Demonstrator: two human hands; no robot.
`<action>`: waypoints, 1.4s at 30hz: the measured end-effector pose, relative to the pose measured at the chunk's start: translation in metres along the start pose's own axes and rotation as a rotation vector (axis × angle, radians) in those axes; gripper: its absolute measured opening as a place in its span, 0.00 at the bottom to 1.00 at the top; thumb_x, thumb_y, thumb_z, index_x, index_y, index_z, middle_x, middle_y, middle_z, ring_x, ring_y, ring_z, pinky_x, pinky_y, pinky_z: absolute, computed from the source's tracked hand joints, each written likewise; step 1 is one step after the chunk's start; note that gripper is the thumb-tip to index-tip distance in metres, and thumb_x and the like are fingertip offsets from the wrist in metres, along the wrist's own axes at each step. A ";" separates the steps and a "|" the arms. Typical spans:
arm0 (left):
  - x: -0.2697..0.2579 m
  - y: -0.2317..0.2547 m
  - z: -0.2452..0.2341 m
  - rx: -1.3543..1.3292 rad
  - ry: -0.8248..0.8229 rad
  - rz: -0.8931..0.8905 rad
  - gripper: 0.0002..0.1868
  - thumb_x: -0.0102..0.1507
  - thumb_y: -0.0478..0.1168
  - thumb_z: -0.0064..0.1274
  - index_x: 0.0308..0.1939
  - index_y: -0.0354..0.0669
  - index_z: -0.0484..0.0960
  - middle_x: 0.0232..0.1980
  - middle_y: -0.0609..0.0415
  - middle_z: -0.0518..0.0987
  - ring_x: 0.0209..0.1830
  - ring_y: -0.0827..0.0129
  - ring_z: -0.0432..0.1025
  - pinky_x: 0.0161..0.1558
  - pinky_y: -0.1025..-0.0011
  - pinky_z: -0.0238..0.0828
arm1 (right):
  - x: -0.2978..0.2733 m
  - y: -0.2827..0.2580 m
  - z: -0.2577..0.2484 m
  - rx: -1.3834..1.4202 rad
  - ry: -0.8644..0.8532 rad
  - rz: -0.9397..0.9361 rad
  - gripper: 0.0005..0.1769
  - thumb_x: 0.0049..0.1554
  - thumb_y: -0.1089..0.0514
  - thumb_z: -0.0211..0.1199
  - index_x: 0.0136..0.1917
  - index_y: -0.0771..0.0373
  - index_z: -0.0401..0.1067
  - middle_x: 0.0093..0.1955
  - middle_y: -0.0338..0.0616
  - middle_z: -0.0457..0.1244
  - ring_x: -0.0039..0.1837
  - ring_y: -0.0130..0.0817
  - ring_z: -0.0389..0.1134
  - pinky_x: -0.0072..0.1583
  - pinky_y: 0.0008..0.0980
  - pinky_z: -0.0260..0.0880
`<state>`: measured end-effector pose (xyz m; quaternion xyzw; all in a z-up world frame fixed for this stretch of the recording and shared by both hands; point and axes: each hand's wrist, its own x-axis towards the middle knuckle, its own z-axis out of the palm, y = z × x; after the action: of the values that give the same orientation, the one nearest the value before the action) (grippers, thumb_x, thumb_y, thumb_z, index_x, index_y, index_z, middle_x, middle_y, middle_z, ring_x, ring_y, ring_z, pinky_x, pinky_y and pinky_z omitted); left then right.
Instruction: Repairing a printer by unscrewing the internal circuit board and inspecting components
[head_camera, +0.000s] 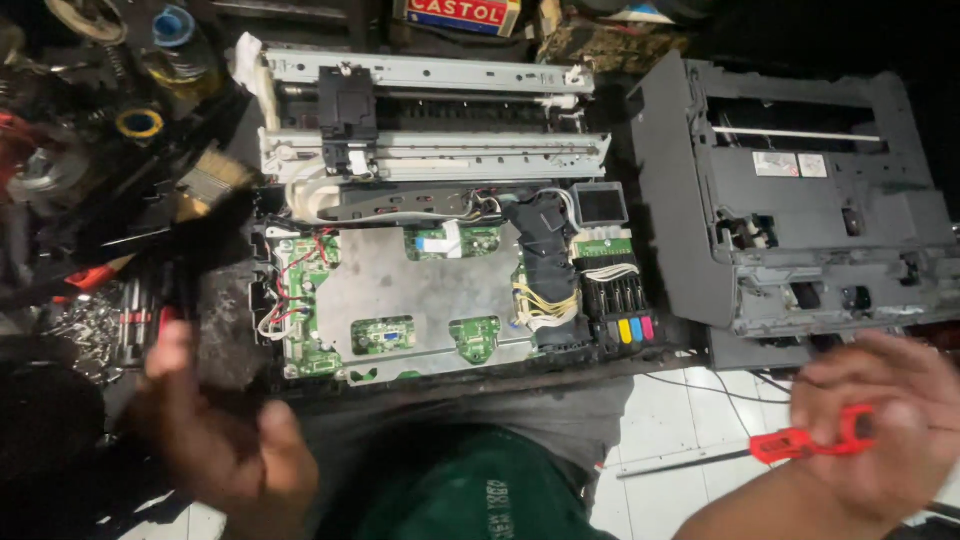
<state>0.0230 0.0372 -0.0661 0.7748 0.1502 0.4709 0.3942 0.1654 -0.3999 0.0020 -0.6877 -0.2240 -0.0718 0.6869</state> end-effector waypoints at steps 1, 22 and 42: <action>-0.001 0.003 -0.001 -0.065 -0.053 0.135 0.28 0.67 0.42 0.42 0.66 0.23 0.62 0.63 0.29 0.63 0.68 0.38 0.62 0.73 0.43 0.63 | -0.005 0.005 -0.018 0.032 0.020 -0.005 0.23 0.67 0.41 0.60 0.60 0.63 0.69 0.48 0.38 0.67 0.30 0.10 0.67 0.38 0.13 0.72; -0.019 0.098 0.097 -0.409 -0.947 0.148 0.11 0.72 0.38 0.37 0.40 0.41 0.75 0.33 0.52 0.74 0.27 0.56 0.70 0.31 0.64 0.67 | 0.023 -0.023 0.083 0.778 -0.023 -0.299 0.20 0.73 0.55 0.55 0.76 0.59 0.67 0.60 0.49 0.64 0.44 0.42 0.69 0.54 0.48 0.77; -0.046 0.063 0.078 -0.743 -1.421 -1.130 0.31 0.68 0.54 0.42 0.69 0.39 0.71 0.53 0.49 0.85 0.29 0.74 0.80 0.37 0.76 0.76 | 0.057 0.001 0.092 0.532 -0.002 -0.354 0.16 0.73 0.39 0.47 0.59 0.52 0.62 0.57 0.26 0.55 0.43 0.18 0.55 0.45 0.20 0.66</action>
<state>0.0571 -0.0677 -0.0660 0.5185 0.0691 -0.3457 0.7790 0.1970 -0.2982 0.0202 -0.4346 -0.3516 -0.1285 0.8191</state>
